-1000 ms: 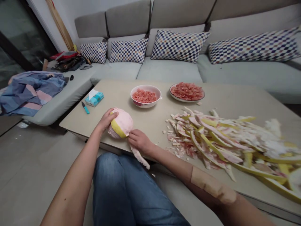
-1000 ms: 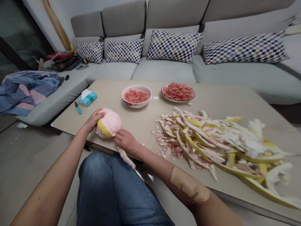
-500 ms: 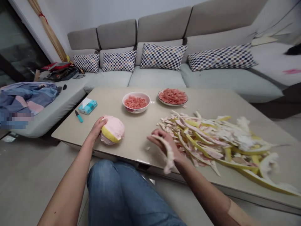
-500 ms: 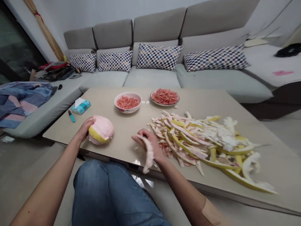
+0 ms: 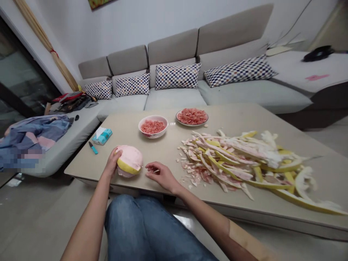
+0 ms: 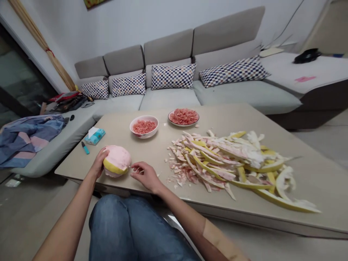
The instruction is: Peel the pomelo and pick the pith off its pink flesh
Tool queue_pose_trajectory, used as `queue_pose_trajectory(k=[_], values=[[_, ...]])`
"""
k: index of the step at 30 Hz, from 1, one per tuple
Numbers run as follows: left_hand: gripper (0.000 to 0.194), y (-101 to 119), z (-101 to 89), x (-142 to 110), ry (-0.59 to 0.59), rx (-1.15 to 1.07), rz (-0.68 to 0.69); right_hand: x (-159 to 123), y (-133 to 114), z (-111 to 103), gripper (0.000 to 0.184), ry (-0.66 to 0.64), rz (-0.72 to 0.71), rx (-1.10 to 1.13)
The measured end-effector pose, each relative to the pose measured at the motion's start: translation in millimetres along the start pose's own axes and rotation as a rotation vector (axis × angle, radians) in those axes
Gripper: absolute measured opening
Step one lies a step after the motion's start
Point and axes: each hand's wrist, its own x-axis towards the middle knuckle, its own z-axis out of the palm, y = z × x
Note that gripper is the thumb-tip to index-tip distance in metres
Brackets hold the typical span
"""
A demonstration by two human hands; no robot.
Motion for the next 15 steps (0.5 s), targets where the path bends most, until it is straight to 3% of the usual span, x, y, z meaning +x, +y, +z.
queue_pose_trajectory(k=[4,9,12,15], values=[[0.064,0,1.8,4,-0.01,-0.005,0.002,11,14,16,0.035,0.014,-0.216,-0.17],[0.056,-1,4.7,8,-0.061,-0.058,-0.019,12,25,16,0.04,-0.008,-0.473,-0.391],[0.046,-8,11.9,5,-0.119,-0.194,-0.188,14,22,11,0.032,-0.019,-0.582,-0.524],[0.036,-20,21.4,1,-0.074,-0.318,-0.384,20,7,5,0.029,-0.09,-0.639,-0.685]])
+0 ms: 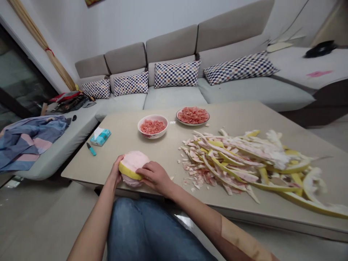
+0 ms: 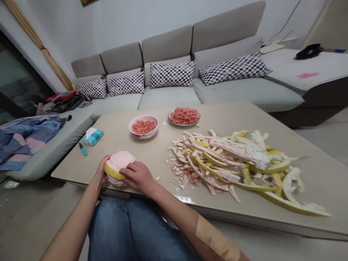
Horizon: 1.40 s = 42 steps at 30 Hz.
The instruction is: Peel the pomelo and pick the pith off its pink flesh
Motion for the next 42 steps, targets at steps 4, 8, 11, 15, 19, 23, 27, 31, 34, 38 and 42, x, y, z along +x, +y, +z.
queue_pose_trajectory(k=[4,8,11,15,19,23,27,31,34,38,42], values=[[0.038,-11,3.4,2,0.033,-0.006,0.06,18,-4,-22,0.029,-0.241,0.008,-0.101],[0.061,-10,5.2,-3,0.101,0.214,0.381,27,-2,-32,0.021,-0.436,0.024,-0.23],[0.06,-6,7.8,-9,0.157,0.521,0.553,25,5,-32,0.02,-0.423,-0.009,-0.275],[0.033,6,13.0,-14,0.245,0.889,0.721,16,10,-35,0.023,-0.267,0.03,-0.125],[0.029,20,22.9,-14,0.142,1.066,0.78,12,2,-40,0.03,-0.151,0.184,0.168],[0.041,27,34.5,-19,-0.012,1.367,0.806,17,-6,-42,0.028,-0.156,0.558,0.198],[0.044,28,38.3,-27,-0.07,1.557,0.768,27,-4,-48,0.043,-0.393,0.819,0.24],[0.047,24,37.1,-33,-0.054,1.601,0.761,37,-3,-53,0.034,-0.542,0.941,0.468],[0.047,21,36.1,-32,-0.031,1.586,0.779,43,-4,-49,0.022,-0.528,0.984,0.514],[0.045,19,32.0,-25,-0.025,1.513,0.809,43,-5,-36,0.012,-0.434,1.027,0.477],[0.043,18,20.8,-21,-0.036,1.429,0.821,40,-8,-26,0.008,-0.274,1.043,0.506]])
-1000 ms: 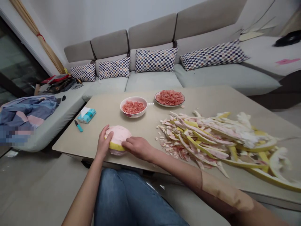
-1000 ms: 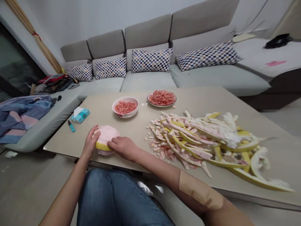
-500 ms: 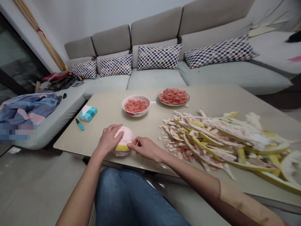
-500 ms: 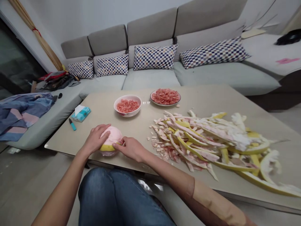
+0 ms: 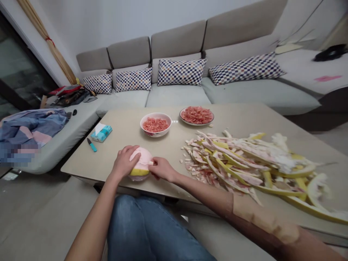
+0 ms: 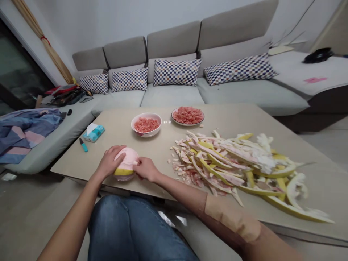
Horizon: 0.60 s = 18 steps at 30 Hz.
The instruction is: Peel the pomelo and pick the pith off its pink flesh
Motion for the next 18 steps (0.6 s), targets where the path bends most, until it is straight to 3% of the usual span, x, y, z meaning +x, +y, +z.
queue_pose_trajectory(k=[6,13,18], values=[[0.043,-11,-0.4,-13,0.078,-0.042,-0.007,-8,-1,2,0.013,-0.121,-0.009,0.105],[0.044,-8,1.0,-14,0.076,-0.022,0.002,-14,-8,-4,0.026,-0.001,-0.224,-0.285],[0.042,-11,1.1,-13,0.079,-0.051,-0.017,-11,-7,-2,0.012,0.028,-0.332,-0.306]])
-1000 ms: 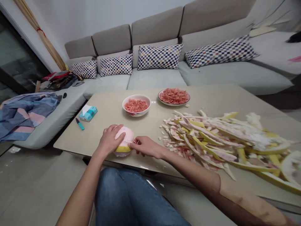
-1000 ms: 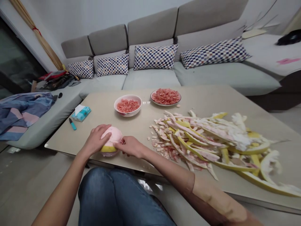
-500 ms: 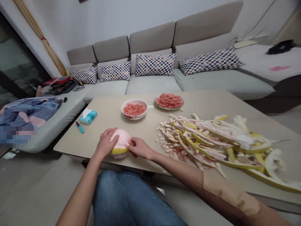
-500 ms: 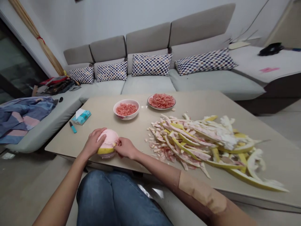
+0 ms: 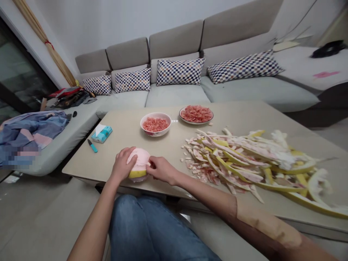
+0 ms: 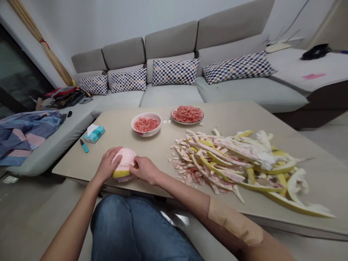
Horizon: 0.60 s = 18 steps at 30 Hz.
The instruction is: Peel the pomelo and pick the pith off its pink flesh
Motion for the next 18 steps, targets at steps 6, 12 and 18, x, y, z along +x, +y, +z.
queue_pose_trajectory(k=[6,12,18], values=[[0.043,-3,0.3,-1,0.021,-0.046,-0.056,7,13,12,0.01,0.012,0.087,0.415],[0.044,-5,0.2,-1,0.05,-0.081,-0.065,-1,18,7,0.016,-0.026,0.242,0.709],[0.046,-18,0.7,0,0.049,-0.157,-0.132,-32,33,-26,0.011,0.152,0.285,0.822]])
